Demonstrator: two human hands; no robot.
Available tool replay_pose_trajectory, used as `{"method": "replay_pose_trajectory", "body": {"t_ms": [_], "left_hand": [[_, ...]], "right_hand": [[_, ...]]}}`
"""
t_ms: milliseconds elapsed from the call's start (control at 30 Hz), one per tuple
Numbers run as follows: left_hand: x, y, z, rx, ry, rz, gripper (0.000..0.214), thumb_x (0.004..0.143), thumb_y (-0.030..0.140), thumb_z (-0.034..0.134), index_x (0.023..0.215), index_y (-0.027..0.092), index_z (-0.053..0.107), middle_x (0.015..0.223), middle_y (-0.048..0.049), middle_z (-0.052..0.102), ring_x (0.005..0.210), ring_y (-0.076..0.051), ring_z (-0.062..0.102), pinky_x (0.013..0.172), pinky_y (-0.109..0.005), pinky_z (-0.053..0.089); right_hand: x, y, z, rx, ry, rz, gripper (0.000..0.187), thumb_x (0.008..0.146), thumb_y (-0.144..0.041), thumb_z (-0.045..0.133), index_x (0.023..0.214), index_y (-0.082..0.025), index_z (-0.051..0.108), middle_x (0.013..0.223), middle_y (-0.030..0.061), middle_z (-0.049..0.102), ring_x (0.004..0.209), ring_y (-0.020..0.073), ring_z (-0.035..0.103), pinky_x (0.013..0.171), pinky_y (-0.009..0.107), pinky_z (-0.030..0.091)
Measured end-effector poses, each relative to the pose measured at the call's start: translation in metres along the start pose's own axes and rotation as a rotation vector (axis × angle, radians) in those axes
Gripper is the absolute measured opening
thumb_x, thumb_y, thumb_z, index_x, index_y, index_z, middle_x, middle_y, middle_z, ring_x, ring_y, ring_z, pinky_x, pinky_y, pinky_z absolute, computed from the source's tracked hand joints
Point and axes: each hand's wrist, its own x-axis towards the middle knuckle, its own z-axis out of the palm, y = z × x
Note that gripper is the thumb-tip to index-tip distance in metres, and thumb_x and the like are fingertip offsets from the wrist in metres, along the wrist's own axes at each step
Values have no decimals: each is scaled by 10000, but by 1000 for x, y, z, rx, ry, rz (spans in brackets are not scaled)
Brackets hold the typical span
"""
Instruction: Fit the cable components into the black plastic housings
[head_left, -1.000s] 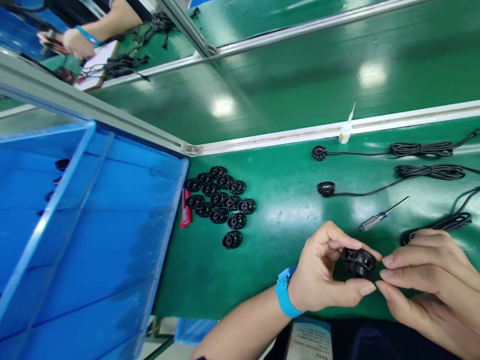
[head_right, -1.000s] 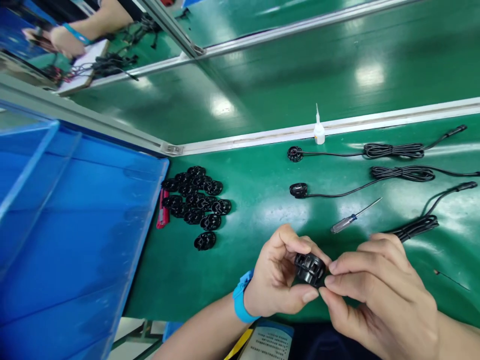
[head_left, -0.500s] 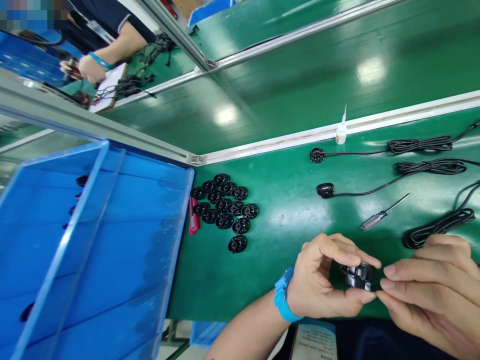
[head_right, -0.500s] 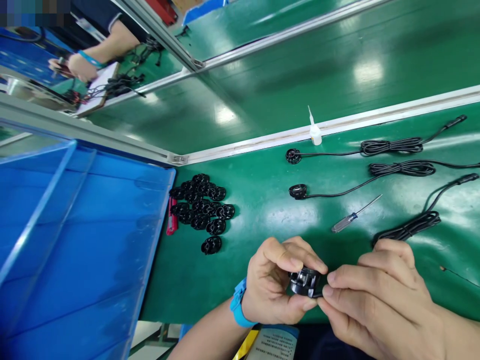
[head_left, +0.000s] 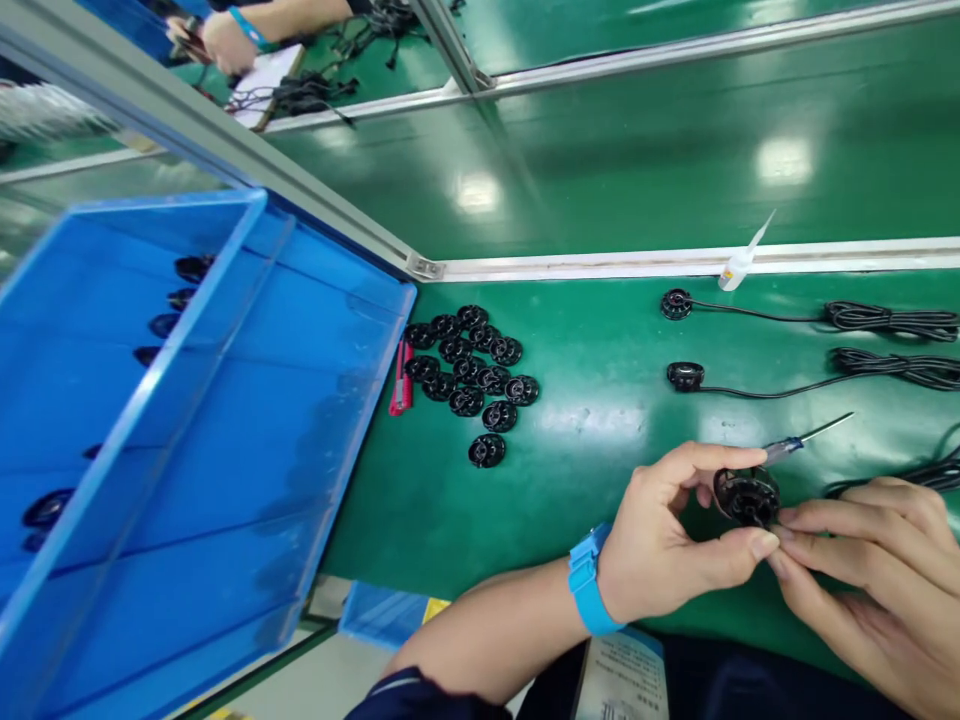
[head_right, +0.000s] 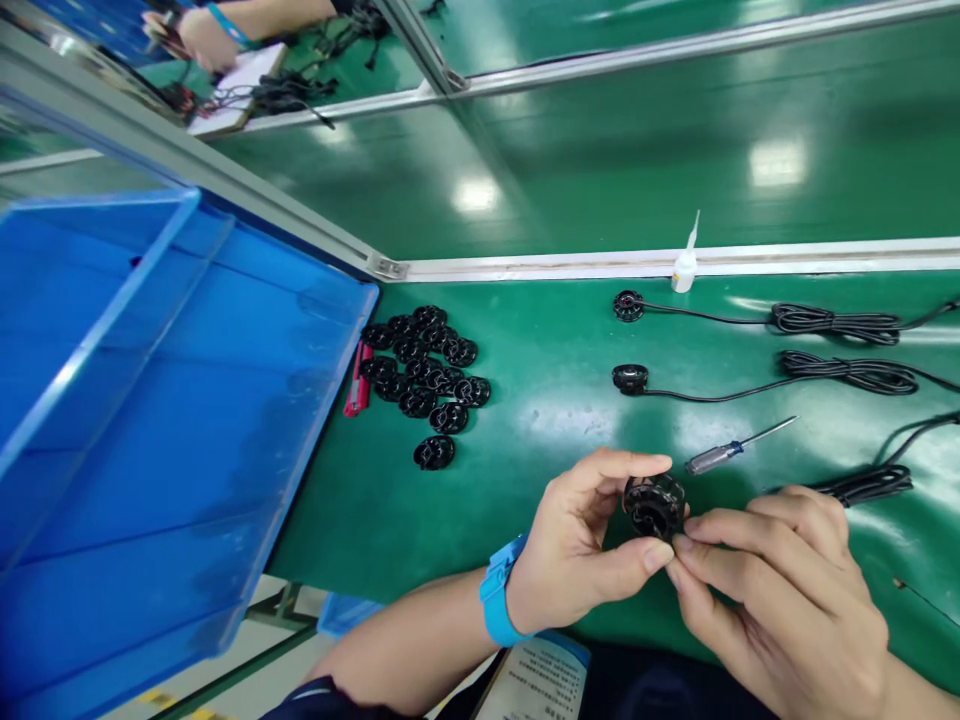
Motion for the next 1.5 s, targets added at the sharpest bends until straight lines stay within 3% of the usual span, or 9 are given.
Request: {"method": "replay_pose_trajectory", "body": {"t_ms": [167,633,767,867,967,1200,1333,1500], "left_hand": [[2,7,1,86,30,-7,545,785,339,881,1311,229,793,802,-20,690,716,-175,598,714,-328,552],[2,11,1,114,38,-80,524,809,336,826,1321,230,786,817,-28,687,722,-177,584,686,-310,544],[3,11,1,166,86,-54,530,794,287,807,1319,222,784,812,-17,694,714,-167,575,717,-318,554],[3,10,2,227,138,-11,528,779,260,802,1305,224,787,825,-15,714,718,-166,583,741,-326,568],[4,7,2,295,200,50,530,759,218,801,1289,235,789,874,-21,744,735,-172,618,770,-335,591],[6,0,1,507,252,235,528,780,154,745,1301,236,761,992,-34,794,793,-184,668,804,-349,618],[8,0,1,525,248,232,509,804,184,777,1310,232,754,977,-35,791,785,-187,680,789,-348,620],[7,-2,3,499,231,164,523,786,189,798,1306,234,763,970,-36,776,774,-184,680,785,-345,616]], "right_hand": [[3,0,0,8,-23,-4,105,955,-129,785,957,-226,746,890,-14,786,771,157,676,778,384,470],[1,0,2,-48,-5,4,155,914,-117,826,996,-222,748,929,0,778,786,156,684,784,367,471],[-5,-1,2,-102,-48,-15,364,935,-150,811,1286,-202,731,760,-39,666,639,118,597,749,344,447],[-10,-3,6,-156,-114,-42,616,974,-173,768,1556,-167,564,671,-71,591,561,113,525,717,344,435],[-13,-5,11,-201,-166,-60,730,1006,-192,727,1662,-142,412,651,-75,589,545,117,540,650,339,428],[-9,-15,19,-38,-226,33,693,1064,-224,605,1673,-42,327,596,-107,509,442,88,482,497,260,464],[-8,-15,18,116,-274,132,642,1092,-237,528,1667,-72,296,571,-133,480,406,76,435,449,201,444],[-4,-9,19,-186,-183,27,430,1087,-205,559,1499,-85,526,577,-109,507,429,81,481,516,268,437]]}}
